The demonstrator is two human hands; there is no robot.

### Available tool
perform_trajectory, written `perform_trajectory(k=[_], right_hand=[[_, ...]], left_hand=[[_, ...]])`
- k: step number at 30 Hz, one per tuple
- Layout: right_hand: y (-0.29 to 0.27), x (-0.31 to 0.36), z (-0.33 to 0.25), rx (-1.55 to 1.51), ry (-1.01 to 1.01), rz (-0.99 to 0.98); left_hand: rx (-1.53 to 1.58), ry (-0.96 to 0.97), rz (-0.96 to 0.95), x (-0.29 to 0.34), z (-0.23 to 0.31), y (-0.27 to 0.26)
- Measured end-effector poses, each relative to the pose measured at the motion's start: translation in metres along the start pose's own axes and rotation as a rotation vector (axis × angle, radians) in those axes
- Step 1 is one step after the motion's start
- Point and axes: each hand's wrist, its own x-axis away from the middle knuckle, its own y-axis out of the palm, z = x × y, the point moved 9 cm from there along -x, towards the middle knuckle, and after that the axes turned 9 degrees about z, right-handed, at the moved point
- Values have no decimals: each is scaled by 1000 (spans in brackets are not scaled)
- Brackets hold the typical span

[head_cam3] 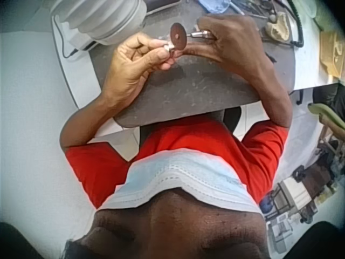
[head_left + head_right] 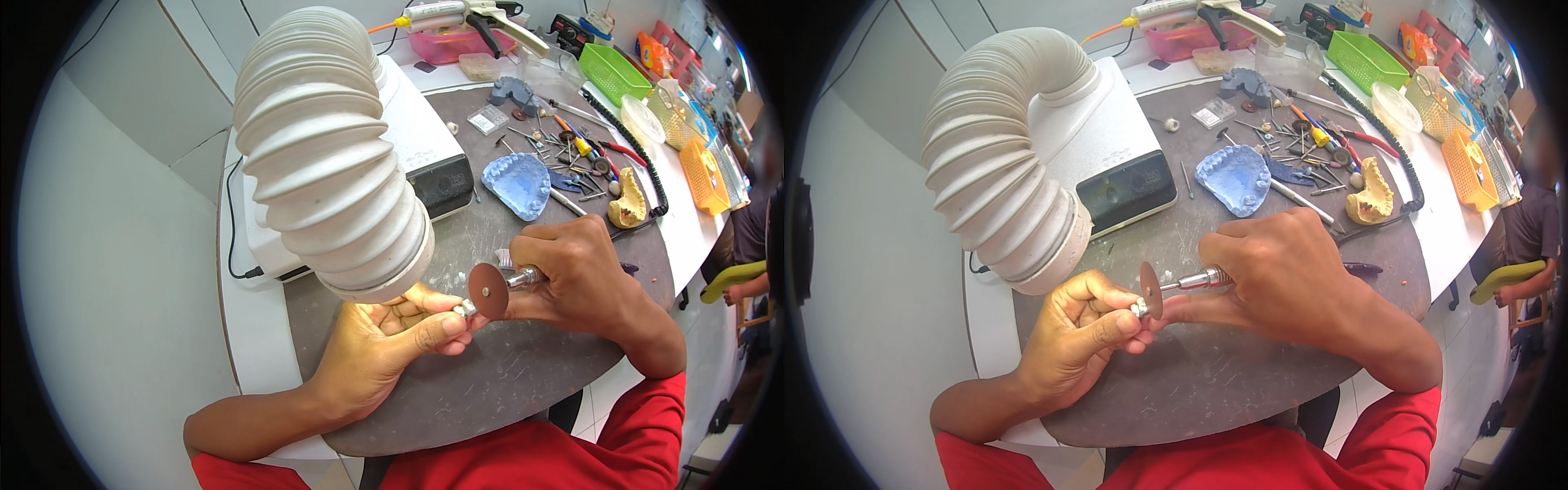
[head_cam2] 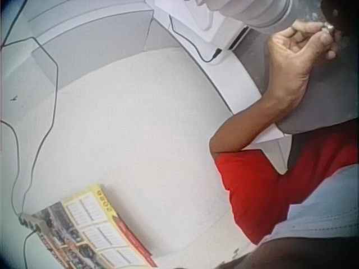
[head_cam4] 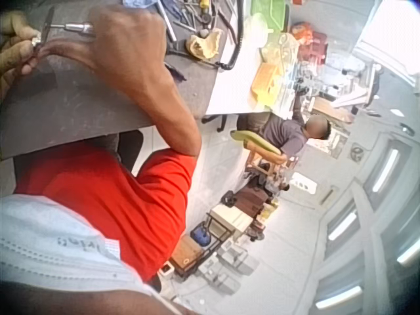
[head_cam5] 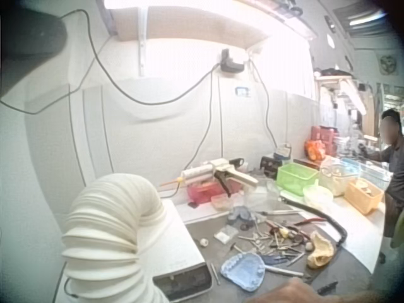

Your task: The person uses a rotary grinding tool with a disc attachment to shape and smooth a small white dental prosthetic component. The person holds the component in their left hand and operates the tool with their right hand, working under a flexible white ventilation arm to capture dust.

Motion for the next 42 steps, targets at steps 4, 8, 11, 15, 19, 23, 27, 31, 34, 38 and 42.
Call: perform_trajectory(k=[4, 8, 11, 15, 19, 23, 27, 31, 34, 38, 42], right_hand=[[2, 1, 0, 8, -15, -8], [2, 1, -1, 2, -20, -5], [-3, 0, -1, -3, 0, 26], [-3, -1, -1, 4, -15, 18], [-2, -1, -2, 8, -22, 6], [-1, 0, -1, 10, -23, 8], [0, 0, -2, 2, -30, 13], [-1, 0, -2, 10, -30, 6], [0, 0, -2, 5, -28, 2], [-1, -1, -2, 4, -27, 5], [-1, -1, -2, 5, -30, 3]], left_hand=[[-20, -5, -6, -1, -1, 0], [-13, -6, -3, 0, -1, 0], [5, -1, -10, 0, -1, 1], [17, 5, -10, -1, -1, 0], [13, 11, -20, -1, -1, 1], [8, 14, -20, -1, -2, 0], [18, 8, -22, -1, -1, 1], [9, 11, -42, -1, -1, 1], [8, 8, -36, 0, -1, 1], [2, 11, -32, -1, 0, 2], [-1, 16, -29, -1, 0, 1]])
